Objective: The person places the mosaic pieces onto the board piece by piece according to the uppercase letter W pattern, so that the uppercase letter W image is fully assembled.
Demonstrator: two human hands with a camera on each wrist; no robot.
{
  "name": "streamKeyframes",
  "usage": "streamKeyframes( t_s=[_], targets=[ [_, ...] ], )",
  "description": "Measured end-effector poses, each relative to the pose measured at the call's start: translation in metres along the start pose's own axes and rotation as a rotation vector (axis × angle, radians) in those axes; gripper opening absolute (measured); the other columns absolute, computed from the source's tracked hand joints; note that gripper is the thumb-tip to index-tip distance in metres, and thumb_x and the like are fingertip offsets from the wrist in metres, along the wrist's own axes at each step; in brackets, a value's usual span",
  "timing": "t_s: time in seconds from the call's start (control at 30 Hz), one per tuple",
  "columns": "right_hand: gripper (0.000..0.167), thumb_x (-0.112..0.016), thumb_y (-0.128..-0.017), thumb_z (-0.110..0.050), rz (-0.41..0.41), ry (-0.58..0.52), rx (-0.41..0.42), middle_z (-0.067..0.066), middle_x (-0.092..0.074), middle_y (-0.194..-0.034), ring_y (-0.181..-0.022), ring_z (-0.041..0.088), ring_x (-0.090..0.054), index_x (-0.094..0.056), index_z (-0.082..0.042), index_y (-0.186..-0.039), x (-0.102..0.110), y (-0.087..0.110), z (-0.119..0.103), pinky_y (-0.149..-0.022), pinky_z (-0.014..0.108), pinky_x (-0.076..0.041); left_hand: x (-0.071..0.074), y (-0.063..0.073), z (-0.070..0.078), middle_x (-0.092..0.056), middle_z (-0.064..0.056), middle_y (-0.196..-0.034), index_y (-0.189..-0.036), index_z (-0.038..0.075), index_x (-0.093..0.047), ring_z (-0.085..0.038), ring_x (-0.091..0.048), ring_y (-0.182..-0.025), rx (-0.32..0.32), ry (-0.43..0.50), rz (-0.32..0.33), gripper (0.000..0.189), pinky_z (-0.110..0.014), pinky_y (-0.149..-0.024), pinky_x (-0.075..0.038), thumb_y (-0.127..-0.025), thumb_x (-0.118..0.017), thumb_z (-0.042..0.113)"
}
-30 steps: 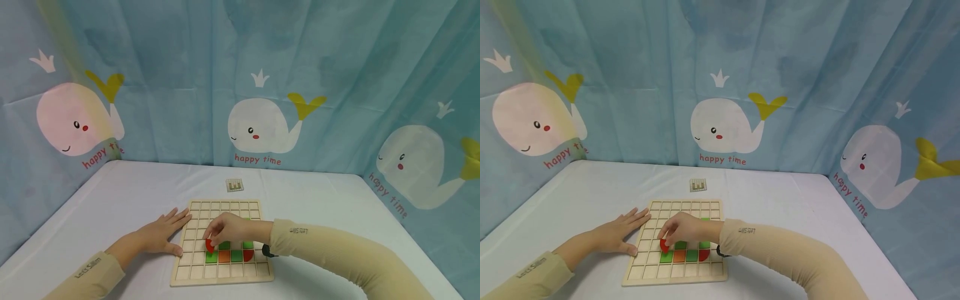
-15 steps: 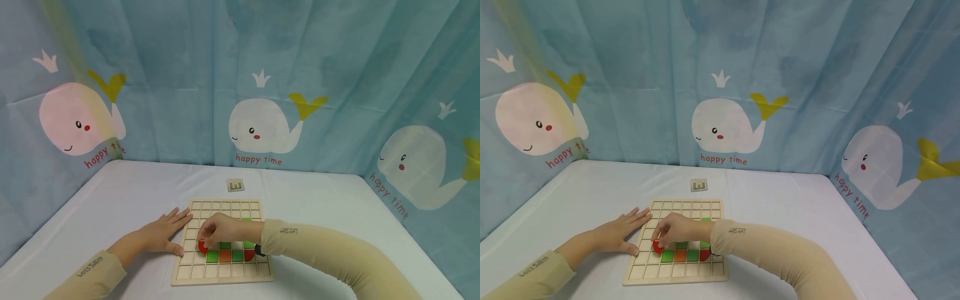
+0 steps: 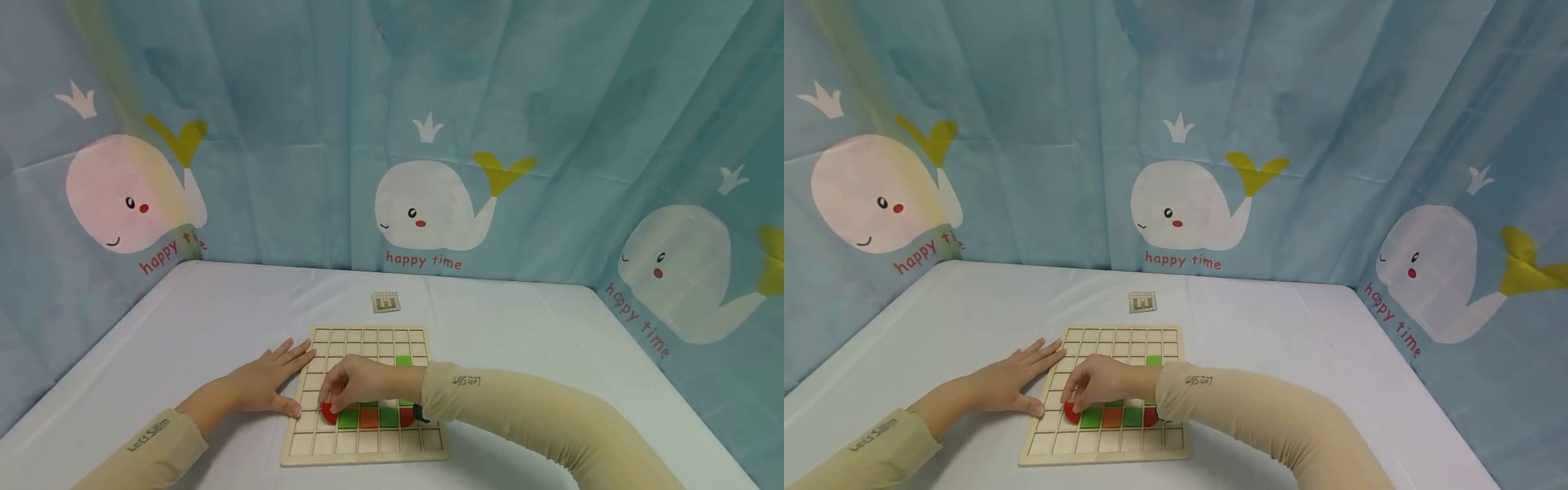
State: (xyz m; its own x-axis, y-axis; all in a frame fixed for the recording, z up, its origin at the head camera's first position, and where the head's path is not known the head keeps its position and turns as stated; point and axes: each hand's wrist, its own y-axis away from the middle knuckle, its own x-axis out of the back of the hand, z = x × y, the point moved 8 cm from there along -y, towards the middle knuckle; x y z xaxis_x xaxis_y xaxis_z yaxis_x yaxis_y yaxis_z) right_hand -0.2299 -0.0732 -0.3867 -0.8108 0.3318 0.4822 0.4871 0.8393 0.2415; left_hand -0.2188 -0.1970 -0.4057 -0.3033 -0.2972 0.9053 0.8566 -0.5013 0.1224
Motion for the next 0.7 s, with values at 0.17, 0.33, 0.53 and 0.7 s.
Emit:
streamKeyframes(
  t_s=[0.17, 0.33, 0.53, 0.7],
  targets=[
    [0.01, -0.07, -0.082, 0.013, -0.013, 0.007, 0.004, -0.004, -0.058, -0.063, -0.057, 0.003, -0.048, -0.072, 0.004, -0.087, -0.0028, -0.001, 0.0016, -0.052, 0.015, -0.041, 0.0003, -0.0004, -0.0002, -0.02, -0.021, -0.158, -0.15, -0.002, -0.03, -0.052, -0.012, -0.141, -0.002, -0.009, 0.005, 0.103, -0.07, -0.105, -0.019, -0.078, -0.068, 0.061],
    [0.009, -0.07, -0.082, 0.012, -0.034, 0.036, 0.012, -0.005, -0.057, -0.063, -0.058, 0.003, -0.048, -0.072, 0.004, -0.087, -0.0035, -0.0014, 0.0007, -0.053, 0.014, -0.04, 0.0001, 0.0002, 0.0015, -0.019, -0.021, -0.158, -0.15, -0.001, -0.029, -0.052, -0.012, -0.141, 0.002, -0.012, -0.005, 0.103, -0.069, -0.106, -0.019, -0.078, -0.068, 0.061],
    [0.01, -0.071, -0.084, 0.007, -0.047, 0.111, -0.007, -0.006, -0.057, -0.064, -0.058, 0.002, -0.046, -0.075, 0.001, -0.091, -0.0034, -0.0013, 0.0003, -0.054, 0.014, -0.039, 0.0004, 0.001, 0.0026, -0.019, -0.021, -0.158, -0.15, -0.001, -0.029, -0.052, -0.012, -0.14, -0.009, -0.015, -0.004, 0.102, -0.069, -0.105, -0.02, -0.078, -0.068, 0.06],
    [0.01, -0.07, -0.086, 0.004, -0.055, 0.149, -0.032, -0.007, -0.058, -0.065, -0.059, 0.002, -0.047, -0.075, 0.0, -0.093, -0.0034, -0.0019, -0.0005, -0.055, 0.014, -0.04, -0.0002, -0.0001, 0.0009, -0.019, -0.021, -0.158, -0.15, -0.001, -0.029, -0.052, -0.012, -0.14, -0.009, -0.011, -0.001, 0.103, -0.069, -0.106, -0.02, -0.078, -0.067, 0.062]
  ],
)
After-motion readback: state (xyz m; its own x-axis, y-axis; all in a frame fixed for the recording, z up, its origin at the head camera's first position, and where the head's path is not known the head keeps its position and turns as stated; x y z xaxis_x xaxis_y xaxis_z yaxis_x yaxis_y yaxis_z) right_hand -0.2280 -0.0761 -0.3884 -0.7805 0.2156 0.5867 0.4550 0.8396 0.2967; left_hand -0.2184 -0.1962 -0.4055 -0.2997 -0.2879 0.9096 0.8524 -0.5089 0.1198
